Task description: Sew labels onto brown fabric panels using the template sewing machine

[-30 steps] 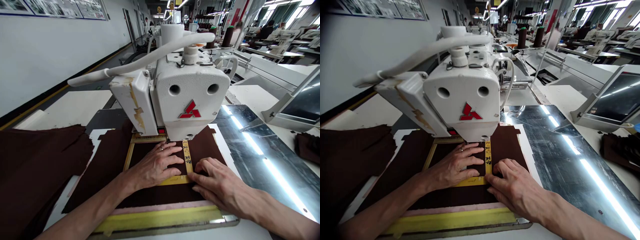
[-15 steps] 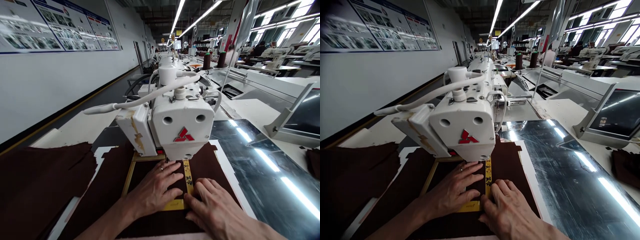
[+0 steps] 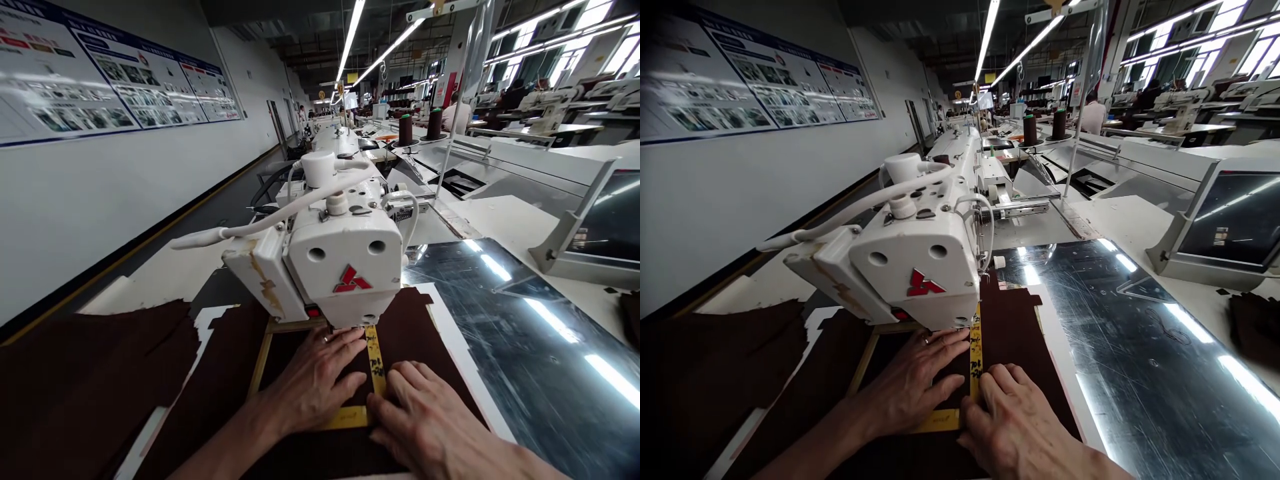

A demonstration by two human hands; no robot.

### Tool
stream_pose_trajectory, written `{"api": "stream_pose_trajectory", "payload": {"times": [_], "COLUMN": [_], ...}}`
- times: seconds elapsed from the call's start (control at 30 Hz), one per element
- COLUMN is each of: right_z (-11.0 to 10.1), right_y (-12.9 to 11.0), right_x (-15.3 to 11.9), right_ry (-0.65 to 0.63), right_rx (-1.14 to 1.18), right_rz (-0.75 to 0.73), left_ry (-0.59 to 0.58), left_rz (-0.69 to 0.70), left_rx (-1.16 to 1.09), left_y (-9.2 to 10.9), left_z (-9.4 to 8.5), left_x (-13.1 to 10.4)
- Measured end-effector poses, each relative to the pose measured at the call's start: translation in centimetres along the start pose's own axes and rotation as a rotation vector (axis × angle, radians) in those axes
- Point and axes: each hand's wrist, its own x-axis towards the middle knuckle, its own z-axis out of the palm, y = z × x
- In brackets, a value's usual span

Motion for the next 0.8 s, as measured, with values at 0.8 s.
{"api": "stream_pose_trajectory", "payload": {"times": [0.8], "right_z": [0.5], "right_y": [0.0], "right_x": [-0.3], "right_ry": [-0.049], "right_rx": [0.039], "right_rz": [0.021], "left_ry": [-0.045], "left_rz": [0.098], "left_rx": [-0.008], "left_y": [1.4], "left_z": [0.1], "left_x": [-2.5]}}
